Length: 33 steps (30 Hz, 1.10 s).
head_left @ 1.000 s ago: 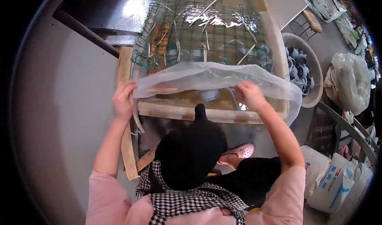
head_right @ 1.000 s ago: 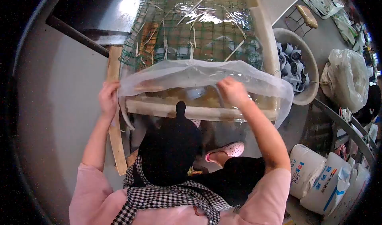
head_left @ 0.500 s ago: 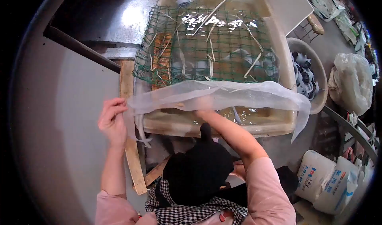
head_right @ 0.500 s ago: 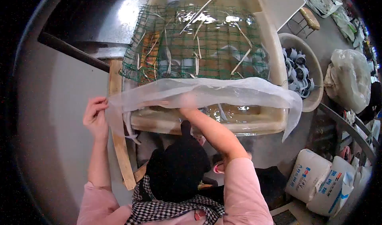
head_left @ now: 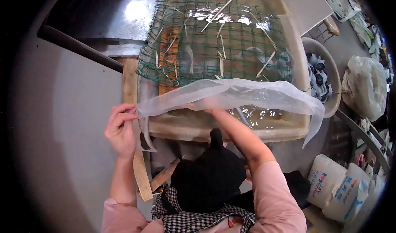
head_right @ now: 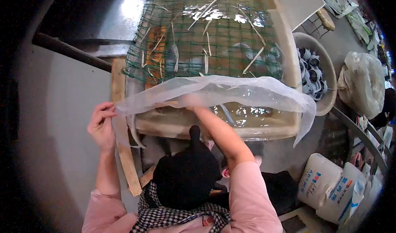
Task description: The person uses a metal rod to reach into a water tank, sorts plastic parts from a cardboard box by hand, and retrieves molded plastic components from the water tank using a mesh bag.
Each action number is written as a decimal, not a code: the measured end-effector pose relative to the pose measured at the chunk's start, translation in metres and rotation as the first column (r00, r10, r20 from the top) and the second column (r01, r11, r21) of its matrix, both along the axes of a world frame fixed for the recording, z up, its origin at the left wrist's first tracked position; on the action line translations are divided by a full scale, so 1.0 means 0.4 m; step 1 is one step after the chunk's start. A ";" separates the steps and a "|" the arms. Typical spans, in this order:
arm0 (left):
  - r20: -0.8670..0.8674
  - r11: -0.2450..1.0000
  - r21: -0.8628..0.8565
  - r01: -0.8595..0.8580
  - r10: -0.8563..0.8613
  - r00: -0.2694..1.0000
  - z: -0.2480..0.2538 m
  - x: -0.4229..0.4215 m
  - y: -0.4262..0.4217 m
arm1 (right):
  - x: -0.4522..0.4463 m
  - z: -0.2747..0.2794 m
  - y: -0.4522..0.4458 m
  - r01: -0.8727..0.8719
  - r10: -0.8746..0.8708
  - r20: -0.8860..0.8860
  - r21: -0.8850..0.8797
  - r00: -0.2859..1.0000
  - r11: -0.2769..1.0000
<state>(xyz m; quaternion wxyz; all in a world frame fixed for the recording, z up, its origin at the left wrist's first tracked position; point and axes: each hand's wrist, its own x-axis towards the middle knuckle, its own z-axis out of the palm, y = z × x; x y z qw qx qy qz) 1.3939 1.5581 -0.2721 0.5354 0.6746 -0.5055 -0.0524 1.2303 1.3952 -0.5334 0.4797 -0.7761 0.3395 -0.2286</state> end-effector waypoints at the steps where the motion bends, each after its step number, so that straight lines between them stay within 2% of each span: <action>1: -0.053 1.000 -0.024 -0.017 0.016 0.998 0.000 -0.003 -0.003 | -0.009 0.008 0.002 -0.011 0.011 0.004 0.001 1.000 1.000; 4: -0.037 1.000 0.007 -0.030 0.030 0.999 0.009 -0.011 0.002 | -0.035 0.027 0.012 -0.046 0.045 -0.028 -0.019 0.999 0.999; 7: -0.033 1.000 -0.020 0.005 -0.006 0.999 0.003 -0.007 0.004 | -0.053 0.035 0.023 -0.111 0.108 -0.191 -0.004 0.976 0.994; 8: -0.033 1.000 -0.021 0.009 -0.009 0.999 0.005 -0.008 0.009 | -0.067 0.033 0.032 -0.107 0.104 -0.191 -0.004 0.976 0.994; 10: -0.022 0.999 0.036 -0.015 0.016 1.000 0.009 -0.017 0.015 | -0.103 0.032 0.039 -0.100 0.031 -0.224 -0.303 0.974 0.948; 14: -0.063 0.999 0.035 -0.024 0.026 0.998 0.002 -0.017 0.018 | -0.163 0.054 0.039 -0.135 0.017 -0.268 -0.428 0.963 0.894; 17: -0.107 0.999 0.040 -0.024 0.028 0.994 -0.006 -0.016 0.020 | -0.221 0.118 0.042 -0.129 0.051 -0.172 -0.479 0.984 0.868; 19: -0.114 0.999 0.040 -0.017 0.022 0.993 -0.015 -0.016 0.020 | -0.274 0.225 0.063 -0.389 0.142 -0.439 -0.545 0.887 0.743; 20: -0.120 0.999 0.038 -0.011 0.015 0.993 -0.025 -0.013 0.021 | -0.290 0.224 0.061 -0.387 0.136 -0.445 -0.544 0.885 0.744; 22: -0.109 1.000 0.008 0.027 -0.026 0.994 -0.042 -0.009 0.017 | -0.321 0.221 0.053 -0.291 0.010 -0.411 -0.627 0.911 0.722; 26: -0.109 0.998 0.038 0.043 -0.039 0.993 -0.040 -0.024 0.011 | -0.383 0.262 0.047 -0.221 -0.114 -0.434 -0.648 0.894 0.729; 29: -0.114 0.999 0.039 0.035 -0.030 0.993 -0.050 -0.024 0.017 | -0.432 0.252 0.026 -0.103 -0.223 -0.382 -0.670 0.897 0.735; 31: 0.010 0.991 0.121 -0.062 0.062 0.998 -0.038 -0.036 0.010 | -0.479 0.240 0.001 -0.005 -0.316 -0.378 -0.648 0.870 0.762; 32: 0.002 0.995 0.098 -0.035 0.035 0.999 -0.047 -0.032 0.006 | -0.498 0.248 0.000 0.093 -0.357 -0.252 -0.688 0.900 0.720; 33: -0.041 0.996 0.086 -0.023 0.026 0.999 -0.063 -0.023 0.009 | -0.527 0.262 -0.005 0.106 -0.385 -0.254 -0.699 0.887 0.707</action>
